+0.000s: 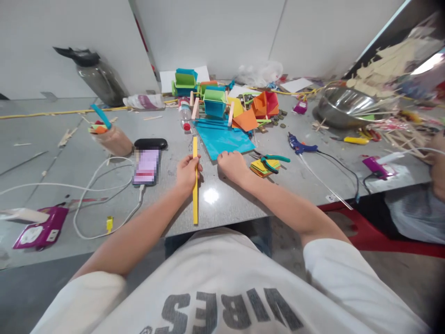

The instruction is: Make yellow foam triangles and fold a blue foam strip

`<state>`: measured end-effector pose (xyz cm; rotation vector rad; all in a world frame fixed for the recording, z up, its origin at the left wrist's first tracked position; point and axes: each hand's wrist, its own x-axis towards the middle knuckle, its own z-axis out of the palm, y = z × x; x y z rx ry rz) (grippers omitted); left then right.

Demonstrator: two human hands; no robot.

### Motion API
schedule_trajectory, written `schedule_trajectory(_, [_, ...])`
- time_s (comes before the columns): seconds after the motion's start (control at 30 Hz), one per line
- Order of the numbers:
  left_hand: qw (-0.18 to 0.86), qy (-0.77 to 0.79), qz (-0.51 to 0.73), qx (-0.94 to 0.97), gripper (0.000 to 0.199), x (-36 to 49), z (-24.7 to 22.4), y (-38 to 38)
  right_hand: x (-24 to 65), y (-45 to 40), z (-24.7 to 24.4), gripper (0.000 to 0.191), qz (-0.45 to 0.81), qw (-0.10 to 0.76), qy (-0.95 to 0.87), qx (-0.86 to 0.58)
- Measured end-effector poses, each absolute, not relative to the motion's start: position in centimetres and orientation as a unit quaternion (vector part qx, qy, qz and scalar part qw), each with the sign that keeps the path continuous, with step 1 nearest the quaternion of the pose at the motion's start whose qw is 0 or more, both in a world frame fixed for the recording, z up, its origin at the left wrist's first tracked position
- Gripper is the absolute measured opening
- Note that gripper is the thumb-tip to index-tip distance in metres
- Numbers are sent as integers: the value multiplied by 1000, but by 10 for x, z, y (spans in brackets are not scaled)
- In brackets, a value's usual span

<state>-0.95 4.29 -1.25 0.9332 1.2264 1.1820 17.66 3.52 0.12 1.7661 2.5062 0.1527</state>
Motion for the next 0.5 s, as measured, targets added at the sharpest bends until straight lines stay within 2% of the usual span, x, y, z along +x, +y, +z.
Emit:
schedule_trajectory(0.37, [573,497,506,411,9,-8,-25,46,178,61,-24,39,-7,-67,826,560])
schedule_trajectory(0.43, [584,487,494,423,7,-7,-27,45,185,61,-27,39,-54,-157,807,567])
schedule_trajectory(0.5, [604,470,467,442,7,-7,-27,41,191,61,-30,36,-157,-310,749,564])
